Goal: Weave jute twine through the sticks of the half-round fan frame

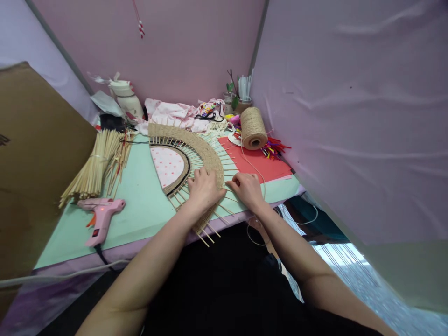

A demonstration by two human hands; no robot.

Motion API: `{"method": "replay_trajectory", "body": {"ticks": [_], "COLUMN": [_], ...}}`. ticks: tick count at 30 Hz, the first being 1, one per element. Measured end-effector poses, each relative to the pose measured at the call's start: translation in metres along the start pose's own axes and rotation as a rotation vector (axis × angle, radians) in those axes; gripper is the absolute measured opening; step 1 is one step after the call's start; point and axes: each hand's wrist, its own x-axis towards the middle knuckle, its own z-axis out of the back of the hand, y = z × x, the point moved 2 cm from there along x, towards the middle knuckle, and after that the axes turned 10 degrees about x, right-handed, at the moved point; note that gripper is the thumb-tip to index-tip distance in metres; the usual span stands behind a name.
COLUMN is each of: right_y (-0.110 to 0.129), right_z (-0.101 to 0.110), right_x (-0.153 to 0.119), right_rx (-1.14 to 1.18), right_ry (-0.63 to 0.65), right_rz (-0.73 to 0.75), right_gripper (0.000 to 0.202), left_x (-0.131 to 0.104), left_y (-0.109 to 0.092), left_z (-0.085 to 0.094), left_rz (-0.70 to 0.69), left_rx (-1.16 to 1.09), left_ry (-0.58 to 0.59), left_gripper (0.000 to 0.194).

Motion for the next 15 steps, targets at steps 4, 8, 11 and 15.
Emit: {"method": "replay_trajectory", "body": {"ticks": [4,8,11,15], "right_y": [0.0,-0.012,-0.027,-0.037], "right_z": [0.006,0.019,0.025,0.026], "right_x": [0.0,-0.008,-0.017,-0.024], "right_rx": [0.011,0.104,0.208,0.231], "right_ry": [0.05,0.061,0.054,0.054], "right_rz": [0.012,-0.048,-0.136,-0.289], "right_gripper": [0.017,0.009,0.01,0.012], "left_x": [-0.001,-0.001,-0.002,-0.002], "left_y": [0.002,0.003,0.004,0.003], "left_z": [-0.008,-0.011,-0.01,-0.007], "left_rz": [0.01,0.007,-0.004,-0.043], "left_rx": [-0.043,-0.058,-0.064,-0.062], "left_ry": [-0.013,-0.029,-0.034,-0.042], "left_gripper": [0.052,0.05,0.049,0.047]}}
